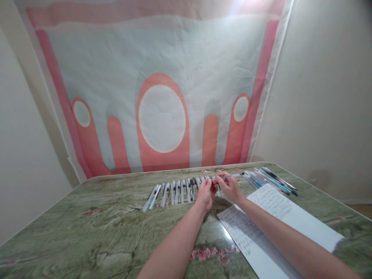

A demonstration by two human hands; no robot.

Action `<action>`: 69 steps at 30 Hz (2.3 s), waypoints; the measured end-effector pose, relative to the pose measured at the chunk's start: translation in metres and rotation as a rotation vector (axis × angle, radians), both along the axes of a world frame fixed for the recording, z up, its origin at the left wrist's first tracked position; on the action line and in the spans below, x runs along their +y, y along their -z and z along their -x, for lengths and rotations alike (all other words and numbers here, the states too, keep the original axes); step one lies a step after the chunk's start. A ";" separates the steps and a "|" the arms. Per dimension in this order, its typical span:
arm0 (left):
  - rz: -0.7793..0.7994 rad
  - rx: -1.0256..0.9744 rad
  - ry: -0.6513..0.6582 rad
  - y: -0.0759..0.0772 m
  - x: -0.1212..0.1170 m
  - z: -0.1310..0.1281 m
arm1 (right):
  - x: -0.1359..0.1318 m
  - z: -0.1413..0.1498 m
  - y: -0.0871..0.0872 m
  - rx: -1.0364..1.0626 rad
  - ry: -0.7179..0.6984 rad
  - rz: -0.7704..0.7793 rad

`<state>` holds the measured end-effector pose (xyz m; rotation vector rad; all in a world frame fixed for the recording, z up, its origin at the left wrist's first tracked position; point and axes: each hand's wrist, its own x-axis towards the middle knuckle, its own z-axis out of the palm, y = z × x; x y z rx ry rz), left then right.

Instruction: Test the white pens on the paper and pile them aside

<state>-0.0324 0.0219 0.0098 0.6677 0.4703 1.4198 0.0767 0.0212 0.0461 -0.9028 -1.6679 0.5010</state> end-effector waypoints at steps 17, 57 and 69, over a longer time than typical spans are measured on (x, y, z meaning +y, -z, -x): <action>-0.009 0.041 -0.007 0.003 0.000 -0.003 | 0.003 -0.003 0.006 0.007 -0.027 0.039; 0.124 0.119 -0.075 -0.005 -0.005 -0.006 | 0.074 -0.098 0.051 -0.333 0.307 0.090; 0.111 0.129 -0.071 -0.005 -0.005 -0.007 | 0.076 -0.094 0.064 -0.440 0.215 0.094</action>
